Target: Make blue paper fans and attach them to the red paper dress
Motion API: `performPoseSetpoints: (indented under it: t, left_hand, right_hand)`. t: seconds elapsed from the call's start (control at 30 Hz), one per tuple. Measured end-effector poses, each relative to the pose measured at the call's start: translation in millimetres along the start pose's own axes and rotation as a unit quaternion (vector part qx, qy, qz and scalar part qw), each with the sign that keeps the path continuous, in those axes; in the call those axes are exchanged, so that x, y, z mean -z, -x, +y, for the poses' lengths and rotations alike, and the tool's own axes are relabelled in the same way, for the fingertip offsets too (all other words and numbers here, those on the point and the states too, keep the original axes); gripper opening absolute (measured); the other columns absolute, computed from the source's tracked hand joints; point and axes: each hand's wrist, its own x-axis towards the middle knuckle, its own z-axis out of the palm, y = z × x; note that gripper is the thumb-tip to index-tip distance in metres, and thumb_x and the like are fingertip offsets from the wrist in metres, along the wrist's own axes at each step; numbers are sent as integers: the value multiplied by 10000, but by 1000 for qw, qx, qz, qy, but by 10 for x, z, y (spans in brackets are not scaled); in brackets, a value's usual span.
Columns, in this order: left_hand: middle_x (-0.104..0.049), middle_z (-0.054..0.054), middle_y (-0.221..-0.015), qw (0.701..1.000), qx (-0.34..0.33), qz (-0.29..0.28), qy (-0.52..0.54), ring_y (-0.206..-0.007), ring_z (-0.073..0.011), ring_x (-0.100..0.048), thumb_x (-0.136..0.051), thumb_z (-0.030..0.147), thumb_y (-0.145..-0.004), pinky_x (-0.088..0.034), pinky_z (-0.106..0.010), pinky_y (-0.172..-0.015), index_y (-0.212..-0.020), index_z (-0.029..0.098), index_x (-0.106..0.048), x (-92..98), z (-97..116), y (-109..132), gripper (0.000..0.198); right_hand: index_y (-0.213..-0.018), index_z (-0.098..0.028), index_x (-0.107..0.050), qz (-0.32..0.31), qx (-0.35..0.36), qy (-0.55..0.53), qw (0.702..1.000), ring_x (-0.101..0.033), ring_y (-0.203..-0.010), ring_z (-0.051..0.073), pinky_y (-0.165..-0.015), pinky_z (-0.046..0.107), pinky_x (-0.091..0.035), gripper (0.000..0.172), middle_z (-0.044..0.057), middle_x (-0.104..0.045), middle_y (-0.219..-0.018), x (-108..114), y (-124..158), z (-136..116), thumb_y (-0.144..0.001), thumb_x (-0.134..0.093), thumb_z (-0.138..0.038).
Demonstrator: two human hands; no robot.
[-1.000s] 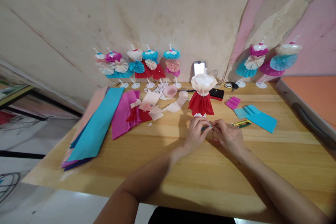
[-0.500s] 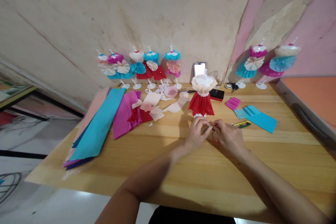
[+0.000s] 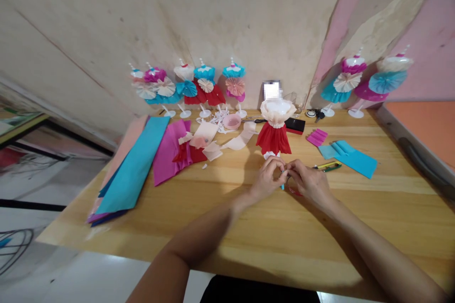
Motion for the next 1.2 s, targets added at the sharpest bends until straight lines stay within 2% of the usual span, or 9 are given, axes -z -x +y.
performPoseSetpoints:
  t: [0.27, 0.5, 0.7, 1.2]
  left_hand:
    - [-570, -53, -949, 1000, -14, -5, 16, -960, -164, -597, -577, 237, -901, -517, -353, -888, -865, 198, -504, 13, 7, 15, 90]
    - [-593, -64, -1000, 999, 11, -24, 24, -1021, -184, -605, -638, 352, -894, -516, -383, -929, -924, 201, -565, 31, -16, 23, 170]
    - [-593, -58, -1006, 1000, 21, 9, 14, -1013, -170, -608, -603, 298, -923, -508, -372, -946, -934, 196, -593, 32, 39, 11, 103]
    - [-633, -69, -1072, 998, 3, -4, -63, -1072, -183, -599, -522, 253, -966, -494, -377, -965, -1046, 195, -600, 22, 19, 42, 126]
  right_hand:
    - [-992, -212, -616, -12, -5, -16, 1000, -622, -523, 142, -494, 245, -244, 222, -9, -683, -645, 29, -8, -17, -985, -429, -331]
    - [-979, -211, -621, -2, -4, -12, 1000, -642, -553, 148, -500, 250, -257, 217, 4, -704, -680, 41, -18, 9, -978, -440, -329]
    - [-956, -206, -618, 12, -9, 16, 1000, -639, -551, 149, -495, 256, -238, 222, 9, -696, -663, 34, -21, 35, -979, -436, -331]
    - [-959, -203, -617, 15, -7, 41, 999, -634, -549, 142, -500, 251, -247, 216, -1, -677, -645, 18, 6, 21, -984, -450, -336]
